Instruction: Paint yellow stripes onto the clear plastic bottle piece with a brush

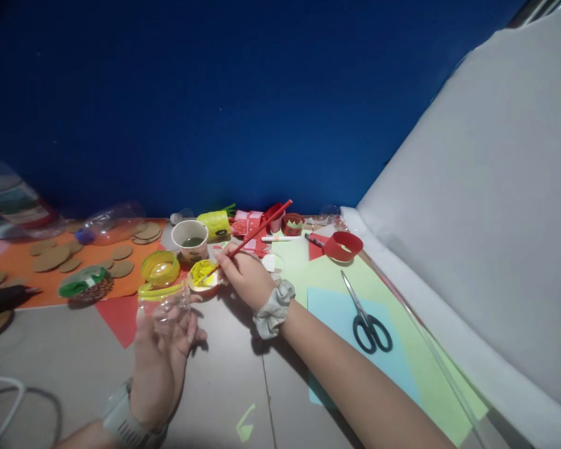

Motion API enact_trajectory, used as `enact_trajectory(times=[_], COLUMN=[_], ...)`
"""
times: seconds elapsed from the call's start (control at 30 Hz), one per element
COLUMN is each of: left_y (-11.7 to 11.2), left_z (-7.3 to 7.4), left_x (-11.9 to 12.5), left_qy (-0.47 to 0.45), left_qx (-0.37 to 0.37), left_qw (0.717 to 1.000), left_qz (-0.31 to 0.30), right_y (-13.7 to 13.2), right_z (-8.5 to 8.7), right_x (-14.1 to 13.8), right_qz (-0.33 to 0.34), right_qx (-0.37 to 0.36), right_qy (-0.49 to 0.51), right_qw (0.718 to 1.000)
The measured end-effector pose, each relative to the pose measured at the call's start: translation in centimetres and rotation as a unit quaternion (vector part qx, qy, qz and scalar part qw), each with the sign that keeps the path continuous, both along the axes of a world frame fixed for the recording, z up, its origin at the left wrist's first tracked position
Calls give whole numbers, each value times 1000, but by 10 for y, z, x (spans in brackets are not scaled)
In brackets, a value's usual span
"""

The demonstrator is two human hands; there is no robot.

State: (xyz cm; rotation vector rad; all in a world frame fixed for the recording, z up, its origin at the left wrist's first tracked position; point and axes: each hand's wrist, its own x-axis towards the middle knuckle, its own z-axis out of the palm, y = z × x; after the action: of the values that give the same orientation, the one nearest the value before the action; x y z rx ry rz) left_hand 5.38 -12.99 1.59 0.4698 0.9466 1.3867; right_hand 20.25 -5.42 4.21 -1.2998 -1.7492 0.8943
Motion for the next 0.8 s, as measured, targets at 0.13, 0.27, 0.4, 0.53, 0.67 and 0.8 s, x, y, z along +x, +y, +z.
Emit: enact_trajectory(times=[0.13,0.27,0.4,0.53,0.67,0.8], left_y=[3,3,3,4,4,5], left_z=[1,2,3,4,5,6], left_x=[2,1,2,3,2,0], left_qy=[11,24,34,33,18,12], left_qx=[-5,1,5,5,11,16], left_qw=[1000,999,998,999,1000,999], left_qz=[-3,-28,-43,-33,3,30], right_y=[-5,-9,-9,-8,-7,-7], right_z=[6,13,16,15,13,14], right_x=[0,-1,-1,0,1,3], right_qz=[-7,3,0,-20,-53,-59], right_qx=[27,38,56,73,67,69], right_qy=[-62,-111,-117,-114,-124,-127], right_qw=[998,993,992,991,989,988])
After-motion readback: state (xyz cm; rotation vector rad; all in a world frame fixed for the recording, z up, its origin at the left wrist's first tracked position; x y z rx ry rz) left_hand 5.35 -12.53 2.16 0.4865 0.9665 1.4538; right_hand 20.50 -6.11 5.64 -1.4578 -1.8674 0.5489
